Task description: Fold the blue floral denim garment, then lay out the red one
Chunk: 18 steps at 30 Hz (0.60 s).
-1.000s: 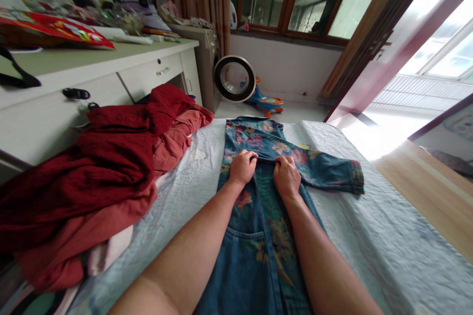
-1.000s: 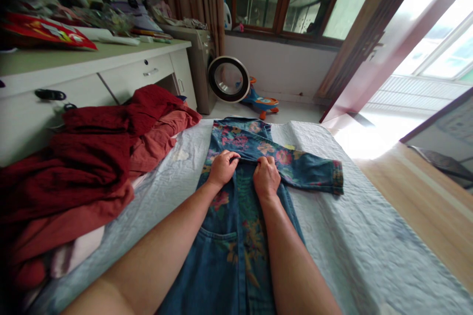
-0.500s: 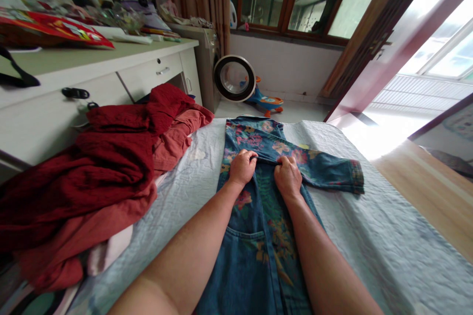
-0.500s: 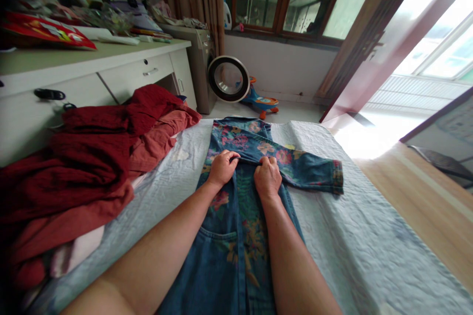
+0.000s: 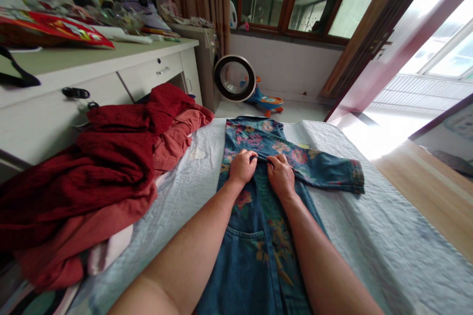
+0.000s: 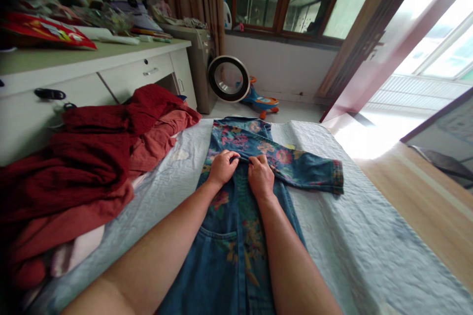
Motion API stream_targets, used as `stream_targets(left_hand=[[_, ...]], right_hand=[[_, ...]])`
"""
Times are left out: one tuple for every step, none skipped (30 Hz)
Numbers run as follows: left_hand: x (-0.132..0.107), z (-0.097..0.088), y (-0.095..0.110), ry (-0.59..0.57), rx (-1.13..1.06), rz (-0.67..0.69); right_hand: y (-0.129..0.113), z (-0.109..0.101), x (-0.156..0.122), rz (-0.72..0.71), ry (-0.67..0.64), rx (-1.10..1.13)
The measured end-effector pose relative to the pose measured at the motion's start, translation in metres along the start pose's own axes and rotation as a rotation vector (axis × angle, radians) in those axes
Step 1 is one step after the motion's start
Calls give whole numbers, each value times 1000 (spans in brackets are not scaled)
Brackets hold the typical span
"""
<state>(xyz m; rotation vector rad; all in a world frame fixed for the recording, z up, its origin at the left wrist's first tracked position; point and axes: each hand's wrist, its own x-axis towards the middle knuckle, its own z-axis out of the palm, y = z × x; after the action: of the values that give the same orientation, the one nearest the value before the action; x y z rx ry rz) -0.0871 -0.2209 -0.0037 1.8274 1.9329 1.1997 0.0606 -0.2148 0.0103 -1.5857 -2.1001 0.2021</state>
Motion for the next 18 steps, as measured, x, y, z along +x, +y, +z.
stream_targets(left_hand=[[0,0,0,1,-2,-2],[0,0,0,3,-4,-5],[0,0,0,4,-6,-5],[0,0,0,6,-8,-4],[0,0,1,8,-8,-1],[0,0,1,11,-9,1],[0,0,1,12,-10,3],[0,0,1,14,-12,2],[0,-1,1,16,-14,1],[0,-1,1,17,-16,-2],[0,-1,1,18,-16,-5],[0,-1,1,18,-17,-9],[0,-1,1,18,-18,-12],[0,-1,2,17,-19,-15],[0,-1,2,16,-20,-18],[0,-1,2,15,-21,-20],[0,-1,2,16,-22,-22],[0,-1,3,16,-23,-22]], right_hand=[[1,0,0,9,-3,-2],[2,0,1,21,3,-6],[2,0,1,33,12,-10],[3,-1,1,43,20,-13],[4,-1,1,51,26,-16],[4,-2,1,57,31,-17],[5,-3,1,65,36,-18],[5,-3,1,73,42,-19],[6,-4,1,82,49,-19],[7,-4,1,90,56,-17],[7,-5,1,98,62,-16],[8,-5,1,106,66,-16],[9,-6,1,113,68,-19],[9,-6,1,122,68,-24],[10,-6,1,131,67,-30],[10,-6,2,140,67,-37],[11,-6,2,150,68,-43],[11,-7,2,159,68,-48]])
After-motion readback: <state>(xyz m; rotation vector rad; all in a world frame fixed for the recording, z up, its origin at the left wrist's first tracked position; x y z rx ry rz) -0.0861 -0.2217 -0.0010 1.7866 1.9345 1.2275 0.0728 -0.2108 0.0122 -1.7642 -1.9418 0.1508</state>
